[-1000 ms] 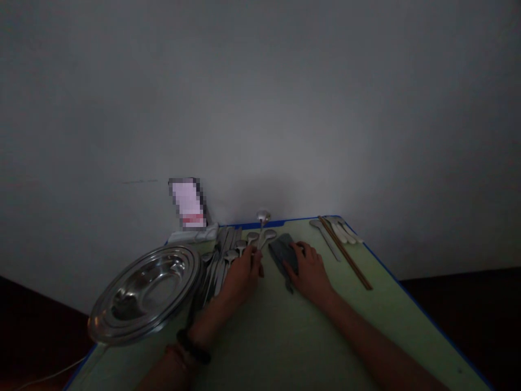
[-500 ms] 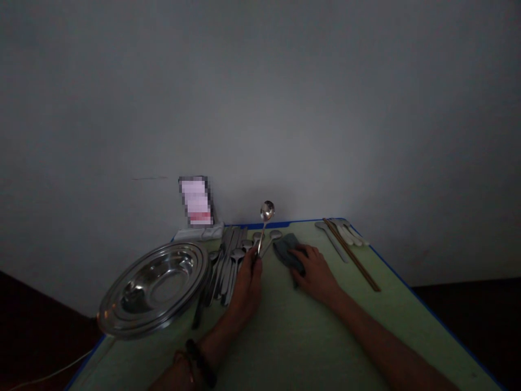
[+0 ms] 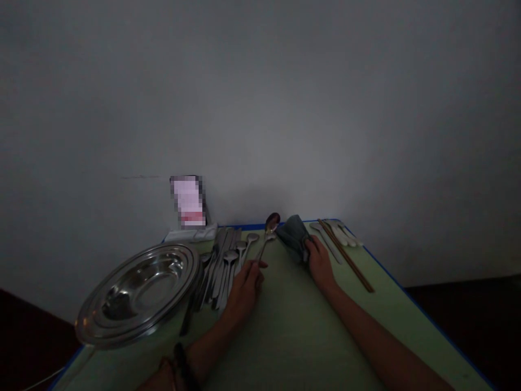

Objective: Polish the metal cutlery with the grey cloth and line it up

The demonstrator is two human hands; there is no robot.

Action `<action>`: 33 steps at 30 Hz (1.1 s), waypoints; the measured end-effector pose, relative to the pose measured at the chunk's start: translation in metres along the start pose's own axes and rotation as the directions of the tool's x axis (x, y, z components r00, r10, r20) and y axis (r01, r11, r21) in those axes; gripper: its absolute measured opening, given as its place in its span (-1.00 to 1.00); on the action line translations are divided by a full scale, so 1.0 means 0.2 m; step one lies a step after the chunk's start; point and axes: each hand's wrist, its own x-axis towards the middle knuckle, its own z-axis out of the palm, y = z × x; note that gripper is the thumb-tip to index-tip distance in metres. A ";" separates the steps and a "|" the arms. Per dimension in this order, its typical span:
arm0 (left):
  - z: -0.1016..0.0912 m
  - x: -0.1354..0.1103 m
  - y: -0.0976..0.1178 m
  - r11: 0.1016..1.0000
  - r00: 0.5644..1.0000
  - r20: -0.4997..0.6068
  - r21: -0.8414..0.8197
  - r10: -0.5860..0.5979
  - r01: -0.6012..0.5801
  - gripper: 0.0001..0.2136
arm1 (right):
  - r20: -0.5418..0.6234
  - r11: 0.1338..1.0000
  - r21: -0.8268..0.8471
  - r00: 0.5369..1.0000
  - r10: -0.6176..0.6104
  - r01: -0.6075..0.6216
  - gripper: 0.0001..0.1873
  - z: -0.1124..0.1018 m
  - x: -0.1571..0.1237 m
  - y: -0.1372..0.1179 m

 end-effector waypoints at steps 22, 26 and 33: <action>-0.01 -0.02 0.03 0.994 0.999 0.027 0.107 -0.019 0.016 -0.70 | 0.495 0.489 0.601 0.774 0.394 -0.633 -0.90 0.07 -0.01 -0.06; 0.00 -0.05 0.05 0.981 0.997 0.062 0.184 0.047 -0.057 -0.69 | 0.500 0.430 0.621 0.754 0.426 -0.655 -0.90 0.07 0.00 -0.06; 0.01 -0.04 0.04 0.936 0.988 0.145 0.353 -0.049 -0.005 -0.69 | 0.509 0.428 0.642 0.771 0.382 -0.636 -0.72 0.05 0.02 -0.04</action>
